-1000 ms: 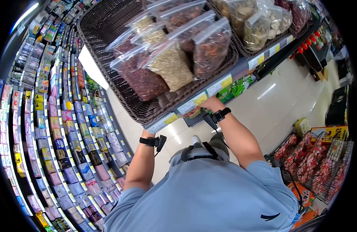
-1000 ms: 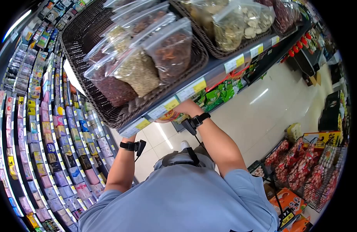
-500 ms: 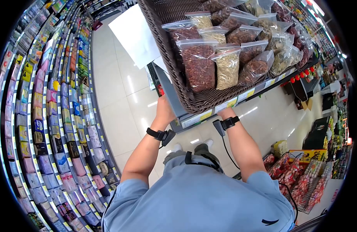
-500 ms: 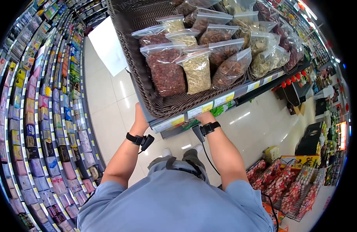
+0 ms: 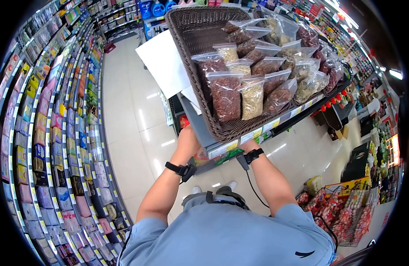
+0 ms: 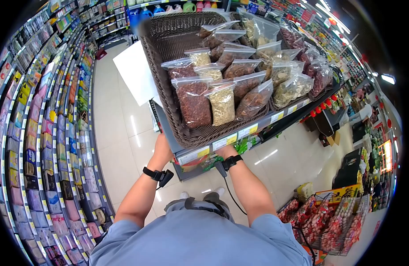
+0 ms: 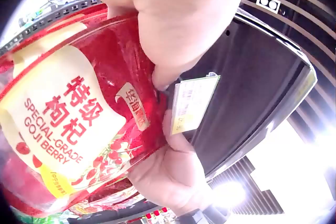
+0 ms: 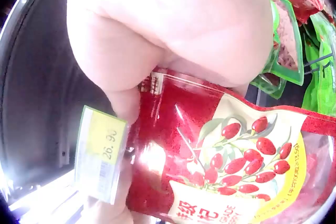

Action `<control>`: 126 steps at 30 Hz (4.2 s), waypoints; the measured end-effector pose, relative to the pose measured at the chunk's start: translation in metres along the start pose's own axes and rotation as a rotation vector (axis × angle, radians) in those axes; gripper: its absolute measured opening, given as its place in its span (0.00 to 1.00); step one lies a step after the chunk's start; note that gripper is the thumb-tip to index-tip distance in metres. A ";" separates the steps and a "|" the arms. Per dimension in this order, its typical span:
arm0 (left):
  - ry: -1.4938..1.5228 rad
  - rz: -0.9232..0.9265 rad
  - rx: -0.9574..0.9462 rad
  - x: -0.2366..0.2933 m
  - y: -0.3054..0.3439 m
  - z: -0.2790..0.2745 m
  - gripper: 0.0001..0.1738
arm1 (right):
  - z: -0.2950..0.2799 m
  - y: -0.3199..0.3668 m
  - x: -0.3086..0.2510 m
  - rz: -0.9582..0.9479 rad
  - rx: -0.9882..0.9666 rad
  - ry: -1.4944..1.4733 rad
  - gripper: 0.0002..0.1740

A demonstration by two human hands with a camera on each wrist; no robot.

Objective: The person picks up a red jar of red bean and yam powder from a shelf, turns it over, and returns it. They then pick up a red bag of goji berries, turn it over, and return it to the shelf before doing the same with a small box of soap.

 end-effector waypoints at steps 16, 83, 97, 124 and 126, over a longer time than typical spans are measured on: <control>0.123 -0.095 0.302 0.038 0.064 -0.036 0.27 | -0.005 0.132 -0.026 0.269 0.143 -0.299 0.13; 0.575 -1.893 2.446 0.274 1.009 0.335 0.15 | 0.889 0.648 -0.397 2.276 -2.601 -1.639 0.42; 0.937 -1.684 2.865 0.294 1.054 0.430 0.15 | 0.899 0.890 -0.395 2.892 -2.800 -1.524 0.45; 0.885 -1.428 3.374 0.551 1.338 0.511 0.14 | 1.018 1.403 -0.395 3.692 -2.148 -1.096 0.44; 0.828 -1.515 3.367 0.564 1.365 0.511 0.13 | 1.033 1.432 -0.387 3.706 -2.064 -1.124 0.43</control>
Point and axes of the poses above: each hand's wrist, its own y-axis away from the middle knuckle, its own z-axis out of the palm, x = y × z, the point moved 9 cm from there along -y, towards the middle knuckle, and after that the axes turned 9 degrees about -x, right-handed, at the moved point
